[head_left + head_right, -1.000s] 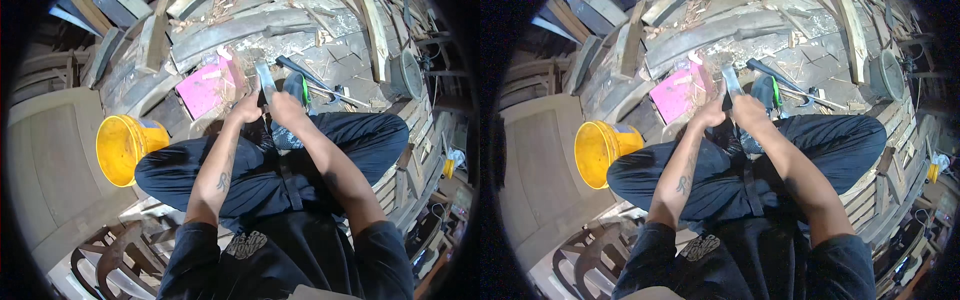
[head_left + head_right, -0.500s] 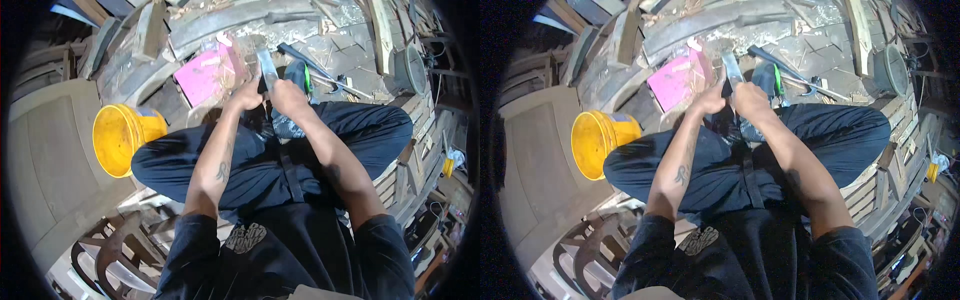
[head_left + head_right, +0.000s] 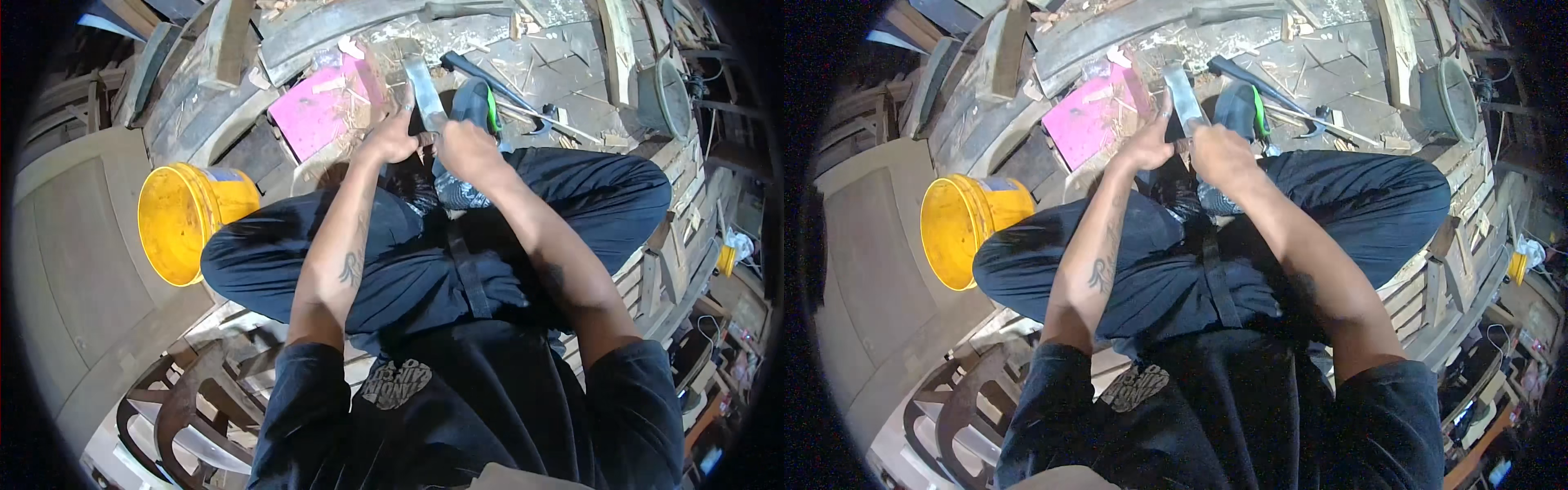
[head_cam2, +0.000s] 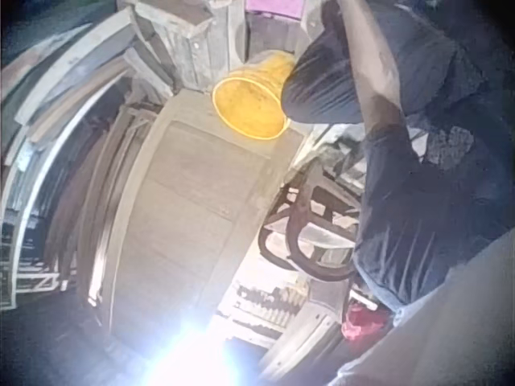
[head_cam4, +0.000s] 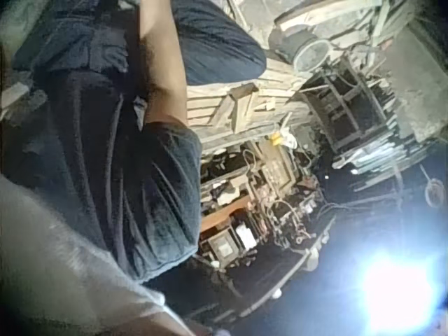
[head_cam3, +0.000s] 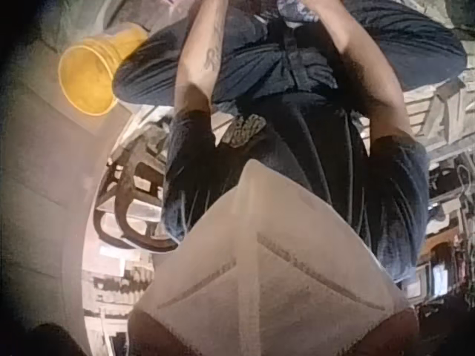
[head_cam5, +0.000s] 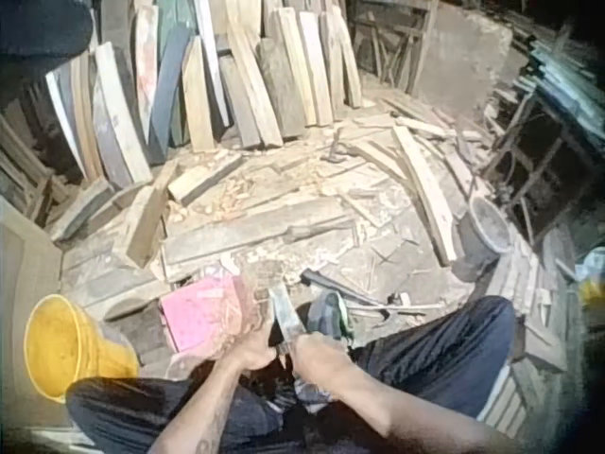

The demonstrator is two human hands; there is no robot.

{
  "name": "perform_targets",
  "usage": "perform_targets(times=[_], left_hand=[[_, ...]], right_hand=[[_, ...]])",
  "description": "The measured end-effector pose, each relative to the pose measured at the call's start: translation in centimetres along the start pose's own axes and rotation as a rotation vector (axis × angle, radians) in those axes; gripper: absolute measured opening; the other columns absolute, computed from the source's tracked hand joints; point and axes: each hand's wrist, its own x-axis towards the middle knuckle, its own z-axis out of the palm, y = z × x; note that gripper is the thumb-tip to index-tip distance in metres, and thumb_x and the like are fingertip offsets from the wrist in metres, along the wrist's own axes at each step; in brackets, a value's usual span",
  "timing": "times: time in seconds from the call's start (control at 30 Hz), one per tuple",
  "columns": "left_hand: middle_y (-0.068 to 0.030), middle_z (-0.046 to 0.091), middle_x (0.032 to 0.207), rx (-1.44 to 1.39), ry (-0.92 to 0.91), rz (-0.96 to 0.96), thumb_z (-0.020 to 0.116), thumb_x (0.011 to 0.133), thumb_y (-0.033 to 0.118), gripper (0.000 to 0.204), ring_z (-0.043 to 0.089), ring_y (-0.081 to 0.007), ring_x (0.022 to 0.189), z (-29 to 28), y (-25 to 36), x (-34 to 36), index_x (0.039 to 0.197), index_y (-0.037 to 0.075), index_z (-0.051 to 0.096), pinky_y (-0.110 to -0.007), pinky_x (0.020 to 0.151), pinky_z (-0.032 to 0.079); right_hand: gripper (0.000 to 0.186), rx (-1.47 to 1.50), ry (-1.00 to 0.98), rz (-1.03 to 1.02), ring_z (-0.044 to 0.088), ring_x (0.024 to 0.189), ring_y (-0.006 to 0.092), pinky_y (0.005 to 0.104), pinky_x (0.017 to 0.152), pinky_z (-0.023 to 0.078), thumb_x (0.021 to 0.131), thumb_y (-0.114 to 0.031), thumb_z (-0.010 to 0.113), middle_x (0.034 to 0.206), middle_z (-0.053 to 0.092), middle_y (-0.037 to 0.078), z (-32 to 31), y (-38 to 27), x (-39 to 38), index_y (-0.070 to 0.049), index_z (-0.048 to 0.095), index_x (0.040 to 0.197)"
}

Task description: The person is sharpening a metal blade or chisel against a sharpening stone.

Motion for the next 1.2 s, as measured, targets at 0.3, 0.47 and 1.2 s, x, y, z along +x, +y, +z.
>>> perform_targets(times=[0.3,0.47,1.2], left_hand=[[-0.0345,0.05,0.143,-0.008,-0.131,0.074,0.069,0.089,0.027,0.098,0.049,-0.0406,0.136,-0.5,0.2,0.5,0.16,0.003,0.004,-0.042,0.112,0.039],[-0.0309,0.045,0.144,0.139,-0.01,-0.032,0.073,0.086,0.026,0.115,0.043,-0.0433,0.136,0.0,-0.3,0.4,0.16,0.01,-0.014,-0.041,0.113,0.036],[-0.0293,0.045,0.151,0.017,-0.283,0.033,0.073,0.088,0.045,0.119,0.041,-0.0385,0.143,0.3,-1.5,1.5,0.16,0.013,-0.016,-0.044,0.12,0.029]], right_hand=[[0.026,0.029,0.11,-0.02,0.069,0.104,0.0438,0.0496,0.091,0.055,0.09,-0.009,0.057,0.107,0.07,0.03,-1.6,-2.0,5.0,0.001,0.071,0.109],[0.024,0.037,0.037,0.007,0.069,0.103,0.0445,0.0503,0.091,0.055,0.09,-0.011,0.057,0.105,0.07,0.031,-0.7,-0.7,0.9,0.002,0.073,0.103],[0.025,0.095,0.106,0.076,0.069,0.107,0.0418,0.0491,0.091,0.056,0.09,-0.01,0.06,0.111,0.07,0.026,-1.9,-1.8,4.0,0.001,0.071,0.109]])
